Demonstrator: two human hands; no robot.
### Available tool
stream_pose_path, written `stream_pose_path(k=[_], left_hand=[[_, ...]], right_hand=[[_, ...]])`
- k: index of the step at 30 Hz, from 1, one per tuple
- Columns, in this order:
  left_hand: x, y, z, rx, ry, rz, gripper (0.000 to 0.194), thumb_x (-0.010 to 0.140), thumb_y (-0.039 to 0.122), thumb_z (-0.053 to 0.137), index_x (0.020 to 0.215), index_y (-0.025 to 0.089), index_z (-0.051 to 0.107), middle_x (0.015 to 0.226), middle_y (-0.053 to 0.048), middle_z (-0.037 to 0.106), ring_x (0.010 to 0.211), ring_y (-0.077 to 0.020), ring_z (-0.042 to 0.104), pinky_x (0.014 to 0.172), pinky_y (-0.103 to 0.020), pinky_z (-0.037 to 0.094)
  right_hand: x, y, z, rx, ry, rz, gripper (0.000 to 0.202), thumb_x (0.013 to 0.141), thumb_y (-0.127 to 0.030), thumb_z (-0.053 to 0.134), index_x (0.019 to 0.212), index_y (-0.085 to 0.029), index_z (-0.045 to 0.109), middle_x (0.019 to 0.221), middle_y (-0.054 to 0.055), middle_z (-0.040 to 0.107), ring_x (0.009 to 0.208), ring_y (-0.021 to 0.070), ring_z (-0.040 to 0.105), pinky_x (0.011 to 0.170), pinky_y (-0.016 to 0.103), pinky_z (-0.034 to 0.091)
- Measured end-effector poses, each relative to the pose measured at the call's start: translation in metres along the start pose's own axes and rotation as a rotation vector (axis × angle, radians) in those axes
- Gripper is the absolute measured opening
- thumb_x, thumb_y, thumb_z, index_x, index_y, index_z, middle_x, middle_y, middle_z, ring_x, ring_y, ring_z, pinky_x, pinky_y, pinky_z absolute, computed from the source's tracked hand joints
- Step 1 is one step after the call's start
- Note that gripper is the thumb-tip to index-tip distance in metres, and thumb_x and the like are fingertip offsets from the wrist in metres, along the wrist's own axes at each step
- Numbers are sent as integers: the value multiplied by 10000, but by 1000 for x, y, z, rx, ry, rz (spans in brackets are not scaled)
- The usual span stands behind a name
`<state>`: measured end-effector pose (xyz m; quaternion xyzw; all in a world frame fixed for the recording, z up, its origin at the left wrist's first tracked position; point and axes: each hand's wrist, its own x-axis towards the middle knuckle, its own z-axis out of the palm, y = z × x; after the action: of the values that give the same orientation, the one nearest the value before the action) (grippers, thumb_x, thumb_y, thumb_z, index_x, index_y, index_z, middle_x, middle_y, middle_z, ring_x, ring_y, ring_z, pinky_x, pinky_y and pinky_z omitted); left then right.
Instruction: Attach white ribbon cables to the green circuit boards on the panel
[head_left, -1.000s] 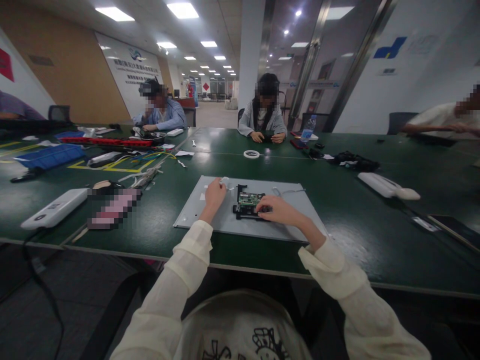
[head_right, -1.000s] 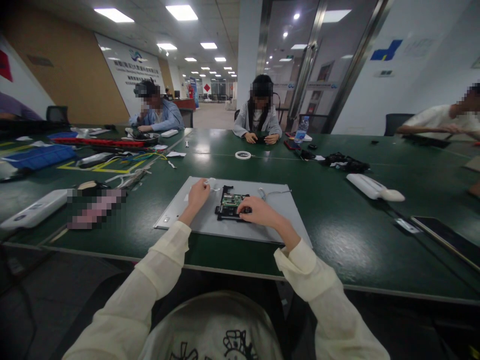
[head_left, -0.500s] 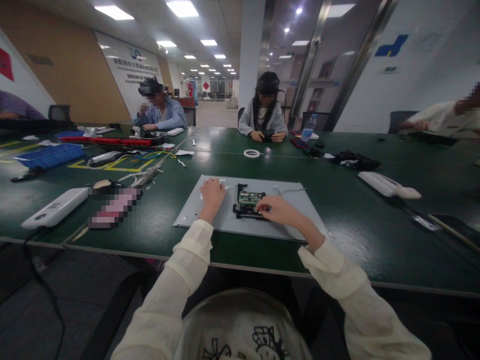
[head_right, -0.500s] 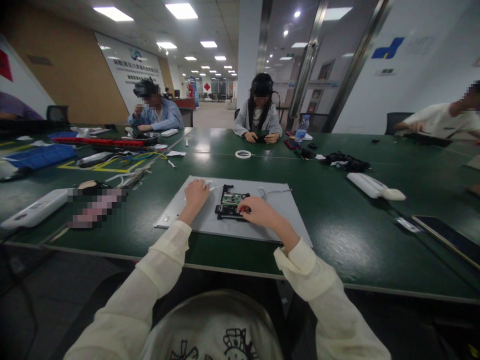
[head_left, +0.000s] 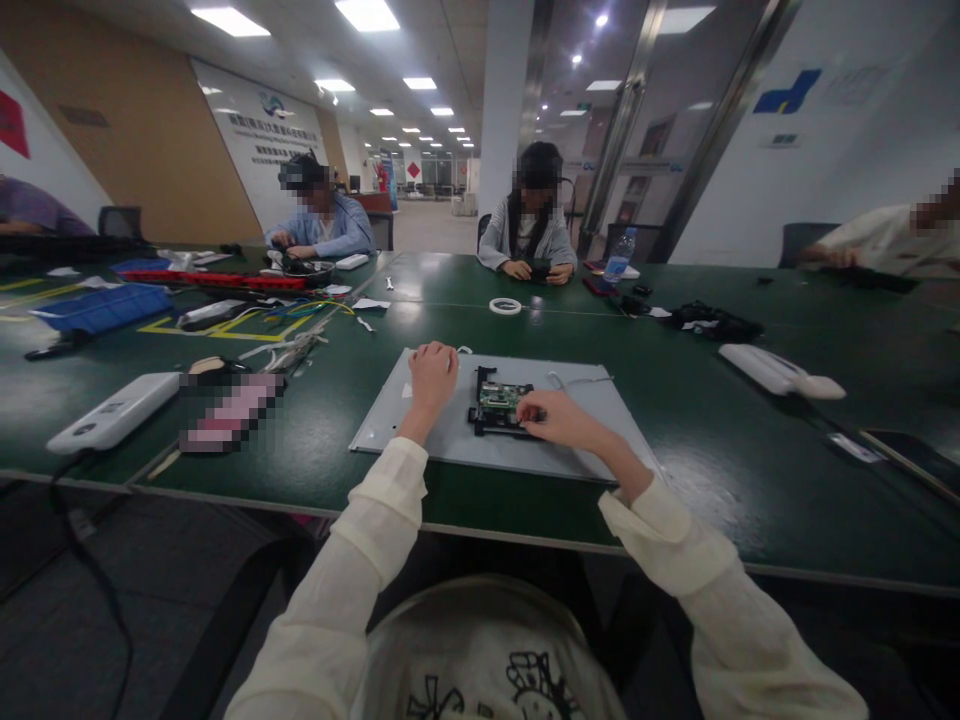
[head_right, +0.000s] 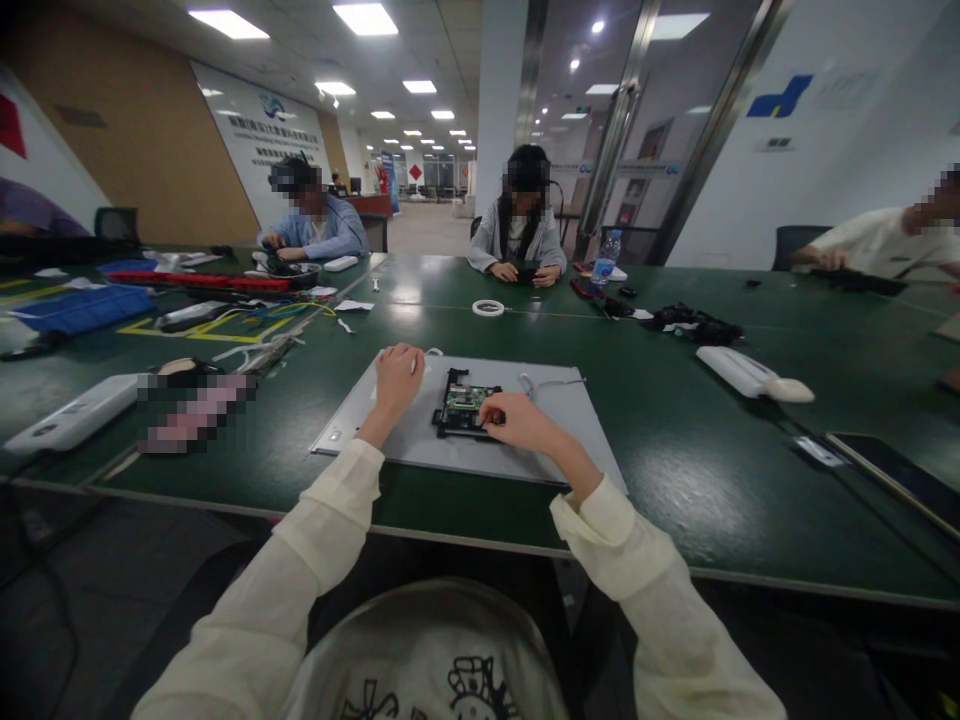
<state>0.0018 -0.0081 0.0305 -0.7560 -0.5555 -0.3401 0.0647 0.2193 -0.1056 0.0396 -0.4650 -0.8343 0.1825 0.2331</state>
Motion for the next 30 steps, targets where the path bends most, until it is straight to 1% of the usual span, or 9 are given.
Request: stream_pose_path(k=[2, 4, 8, 13, 17, 21, 25, 30], left_hand=[[1, 0, 3, -55, -5, 39, 283, 898, 266, 355, 866, 190, 626, 983, -87, 603, 972, -224, 494, 865, -350, 332], [2, -1, 6, -99, -8, 47, 262, 886, 270, 385, 844, 186, 629, 954, -77, 613, 946, -213, 508, 852, -331, 344], [3, -6, 11, -161, -12, 2, 283, 890, 296, 373, 844, 178, 627, 903, -67, 622, 878, -183, 537, 807, -291, 375], [3, -9, 13, -143, -22, -42, 303, 888, 284, 349, 817, 176, 624, 858, -70, 614, 849, -177, 545, 779, -279, 383], [2, -10, 15, -123, -15, -45, 304, 883, 281, 351, 798, 181, 625, 841, -74, 611, 840, -183, 541, 772, -281, 380], [1, -11, 18, -117, -22, -36, 291, 875, 269, 360, 800, 180, 627, 838, -78, 614, 847, -190, 543, 766, -284, 382], [0, -12, 18, -94, -48, -56, 266, 865, 263, 382, 820, 186, 632, 871, -79, 625, 876, -196, 547, 777, -288, 386], [0, -12, 18, -92, -68, -61, 274, 869, 267, 375, 816, 188, 633, 881, -81, 631, 871, -195, 552, 766, -283, 386]], right_hand=[[0, -1, -1, 15, -12, 8, 143, 661, -121, 520, 770, -164, 604, 774, 26, 621, 711, 138, 545, 689, 268, 413], [0, -2, -2, 17, -15, 13, 147, 657, -113, 514, 766, -163, 599, 771, 24, 619, 711, 137, 544, 691, 265, 412], [1, -1, 0, -42, -18, 23, 139, 657, -106, 510, 752, -165, 594, 749, 20, 607, 702, 136, 536, 689, 266, 399], [1, -2, 2, -173, -15, -11, 103, 693, -114, 508, 747, -154, 586, 751, 44, 588, 697, 141, 519, 682, 265, 386], [0, -7, 0, -267, -14, -43, 75, 724, -132, 509, 729, -147, 582, 793, 76, 569, 769, 171, 508, 718, 288, 382], [-2, -8, -2, -241, -10, -52, 81, 757, -200, 540, 744, -147, 599, 846, 84, 565, 810, 185, 507, 738, 307, 381], [-3, -9, -4, -200, 0, -34, 146, 771, -297, 585, 754, -154, 612, 852, 73, 565, 809, 185, 508, 736, 316, 382], [-2, -12, -5, -179, 7, -4, 135, 772, -277, 596, 732, -150, 620, 844, 66, 564, 774, 166, 512, 709, 295, 379]])
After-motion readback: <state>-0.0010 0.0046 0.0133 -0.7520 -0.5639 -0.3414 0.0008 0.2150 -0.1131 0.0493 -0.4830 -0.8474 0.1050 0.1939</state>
